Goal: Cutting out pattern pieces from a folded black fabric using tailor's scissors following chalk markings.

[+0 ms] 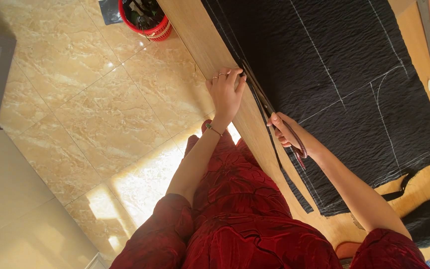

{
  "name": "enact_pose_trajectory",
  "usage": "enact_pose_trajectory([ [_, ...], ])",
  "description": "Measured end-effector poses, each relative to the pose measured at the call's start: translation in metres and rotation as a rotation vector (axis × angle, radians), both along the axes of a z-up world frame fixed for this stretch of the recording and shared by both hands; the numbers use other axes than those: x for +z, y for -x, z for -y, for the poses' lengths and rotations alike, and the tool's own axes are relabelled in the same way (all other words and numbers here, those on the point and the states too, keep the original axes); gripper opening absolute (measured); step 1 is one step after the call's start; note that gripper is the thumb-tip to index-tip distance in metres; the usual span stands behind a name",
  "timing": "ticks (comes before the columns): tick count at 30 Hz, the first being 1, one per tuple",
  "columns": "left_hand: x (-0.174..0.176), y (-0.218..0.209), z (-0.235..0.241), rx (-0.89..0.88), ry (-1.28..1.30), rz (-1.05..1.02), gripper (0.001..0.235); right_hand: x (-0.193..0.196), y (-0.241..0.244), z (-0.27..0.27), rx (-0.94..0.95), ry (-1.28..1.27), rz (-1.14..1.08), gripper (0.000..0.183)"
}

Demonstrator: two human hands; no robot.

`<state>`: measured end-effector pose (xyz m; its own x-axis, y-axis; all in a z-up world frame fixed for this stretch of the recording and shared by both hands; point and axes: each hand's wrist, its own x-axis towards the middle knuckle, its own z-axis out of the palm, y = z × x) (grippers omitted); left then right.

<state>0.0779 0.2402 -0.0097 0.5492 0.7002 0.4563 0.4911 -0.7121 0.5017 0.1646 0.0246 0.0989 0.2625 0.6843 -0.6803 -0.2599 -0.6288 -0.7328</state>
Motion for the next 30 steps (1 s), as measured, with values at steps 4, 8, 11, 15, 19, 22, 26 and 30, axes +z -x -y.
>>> enact_pose_trajectory([
  [4,-0.003,-0.004,-0.004,0.014,-0.012,0.016,0.017,-0.006,-0.002,-0.005,-0.006,0.011,0.009,0.053],
  [8,0.001,-0.004,-0.005,0.003,-0.019,0.078,0.015,-0.004,-0.003,-0.019,-0.006,0.025,-0.005,0.054],
  [11,0.008,-0.002,-0.006,-0.006,-0.012,0.125,0.015,0.000,-0.002,-0.031,0.001,0.032,-0.006,0.055],
  [15,0.007,-0.002,-0.006,-0.018,0.019,0.146,0.014,0.004,-0.003,-0.043,0.006,0.022,0.028,0.057],
  [19,0.007,-0.001,-0.006,-0.021,0.019,0.158,0.015,-0.002,-0.005,-0.050,-0.005,0.028,0.014,0.060],
  [22,0.013,-0.001,-0.006,-0.022,0.020,0.178,0.017,-0.009,-0.006,-0.049,-0.015,0.018,0.030,0.060],
  [26,0.013,-0.002,-0.006,-0.011,0.027,0.178,0.018,-0.014,-0.008,-0.046,0.023,0.028,0.111,0.059],
  [30,0.010,-0.002,-0.005,-0.003,0.034,0.169,0.018,-0.010,-0.008,-0.052,0.029,0.035,0.134,0.061],
])
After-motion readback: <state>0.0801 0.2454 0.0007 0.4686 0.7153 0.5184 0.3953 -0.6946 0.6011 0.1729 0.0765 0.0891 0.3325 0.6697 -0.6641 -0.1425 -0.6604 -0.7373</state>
